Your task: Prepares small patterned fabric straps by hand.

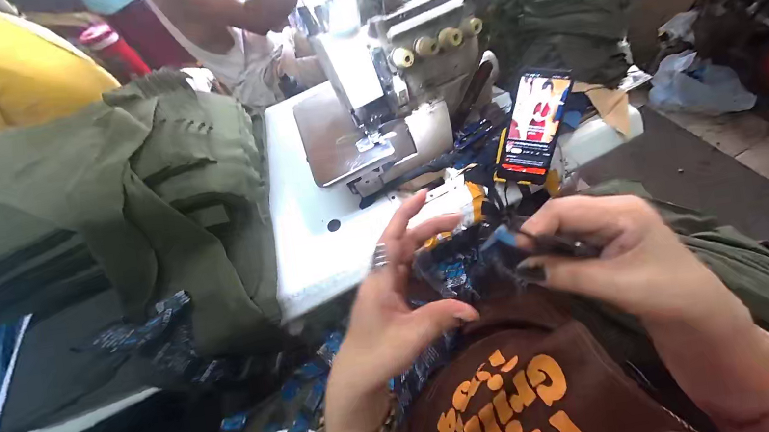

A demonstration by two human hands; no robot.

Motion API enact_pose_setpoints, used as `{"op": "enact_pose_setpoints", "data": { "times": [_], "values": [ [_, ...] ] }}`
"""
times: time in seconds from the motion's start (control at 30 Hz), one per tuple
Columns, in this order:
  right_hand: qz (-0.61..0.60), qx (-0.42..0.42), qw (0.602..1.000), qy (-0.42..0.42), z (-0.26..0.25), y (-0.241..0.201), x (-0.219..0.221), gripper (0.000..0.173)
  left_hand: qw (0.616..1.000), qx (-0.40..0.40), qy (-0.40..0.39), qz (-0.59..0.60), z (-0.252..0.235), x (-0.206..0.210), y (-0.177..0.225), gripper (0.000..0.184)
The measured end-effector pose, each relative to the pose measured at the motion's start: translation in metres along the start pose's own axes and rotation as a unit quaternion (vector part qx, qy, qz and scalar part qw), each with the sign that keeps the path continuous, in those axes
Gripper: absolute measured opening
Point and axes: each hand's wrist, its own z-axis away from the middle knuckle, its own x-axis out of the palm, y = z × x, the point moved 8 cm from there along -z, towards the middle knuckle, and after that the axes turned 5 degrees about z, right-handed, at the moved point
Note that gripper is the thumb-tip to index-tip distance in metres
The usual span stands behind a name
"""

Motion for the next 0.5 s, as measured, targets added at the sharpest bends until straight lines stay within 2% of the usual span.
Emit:
{"op": "enact_pose_setpoints", "data": {
  "times": [0.07, 0.13, 0.17, 0.2, 0.27, 0.3, 0.4, 0.5],
  "values": [
    [-0.052, -0.046, 0.998, 0.007, -0.005, -0.016, 0.003, 0.012, 0.995, -0.003, -0.095, 0.016, -0.008, 0.028, -0.005, 0.088],
    [-0.072, -0.063, 0.991, 0.09, -0.005, -0.023, -0.018, 0.015, 0.983, -0.02, -0.185, 0.009, 0.005, 0.04, -0.009, 0.066],
    [-0.083, -0.055, 0.984, 0.146, -0.003, -0.02, -0.034, 0.017, 0.975, -0.027, -0.22, 0.005, 0.016, 0.038, -0.009, 0.052],
    [-0.097, -0.038, 0.974, 0.199, 0.0, -0.013, -0.051, 0.017, 0.97, -0.029, -0.242, -0.009, 0.03, 0.031, -0.006, 0.047],
    [-0.123, 0.015, 0.957, 0.264, 0.009, 0.011, -0.078, 0.015, 0.977, -0.028, -0.21, -0.037, 0.061, -0.001, 0.007, 0.043],
    [-0.122, 0.055, 0.954, 0.27, 0.015, 0.027, -0.084, 0.015, 0.983, -0.041, -0.176, -0.044, 0.077, -0.02, 0.016, 0.042],
    [-0.069, 0.194, 0.961, 0.186, 0.038, 0.082, -0.07, 0.013, 0.98, -0.133, -0.13, -0.067, 0.121, -0.064, 0.019, 0.033],
    [-0.009, 0.283, 0.957, 0.063, 0.056, 0.129, -0.026, 0.011, 0.929, -0.254, -0.093, -0.253, 0.129, -0.083, -0.019, 0.041]
  ]
}}
